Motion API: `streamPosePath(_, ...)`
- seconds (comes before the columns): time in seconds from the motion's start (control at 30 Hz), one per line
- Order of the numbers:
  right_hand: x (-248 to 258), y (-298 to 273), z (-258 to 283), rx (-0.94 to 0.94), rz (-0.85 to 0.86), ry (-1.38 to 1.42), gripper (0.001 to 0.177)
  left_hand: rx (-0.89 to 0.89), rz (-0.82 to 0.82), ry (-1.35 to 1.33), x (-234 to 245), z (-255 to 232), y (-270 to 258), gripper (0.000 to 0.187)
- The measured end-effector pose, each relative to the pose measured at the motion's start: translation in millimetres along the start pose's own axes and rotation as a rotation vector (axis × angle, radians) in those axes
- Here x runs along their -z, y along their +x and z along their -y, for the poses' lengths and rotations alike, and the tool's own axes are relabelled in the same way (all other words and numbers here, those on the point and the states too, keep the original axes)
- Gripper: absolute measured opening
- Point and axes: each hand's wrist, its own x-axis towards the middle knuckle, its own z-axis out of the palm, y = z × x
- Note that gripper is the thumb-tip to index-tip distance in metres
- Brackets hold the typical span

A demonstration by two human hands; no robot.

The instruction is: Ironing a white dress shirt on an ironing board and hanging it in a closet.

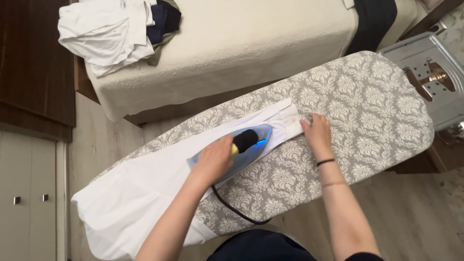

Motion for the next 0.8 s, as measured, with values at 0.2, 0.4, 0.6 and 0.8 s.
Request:
streamPosePath(0.2,-20,32,-15,-0.068,0.31,0.09,0.03,0.061,0.035,-0.011,-5,-20,23,0.055)
streamPosePath(0.4,-19,40,-15,0.17,0.254,0.15,0.028,0.059,0.026,-0.035,5,-12,5,0.065)
streamPosePath(0.6,-26,65,-31,0.087,0.425,0.133,0.015,0.06,0.033,-0.016,14,-5,-14,0.073)
streamPosePath(0.8,-19,81,-23,0.04,0.525,0.374,0.02,0.049,0.054,-0.026,8,-14,8,0.069)
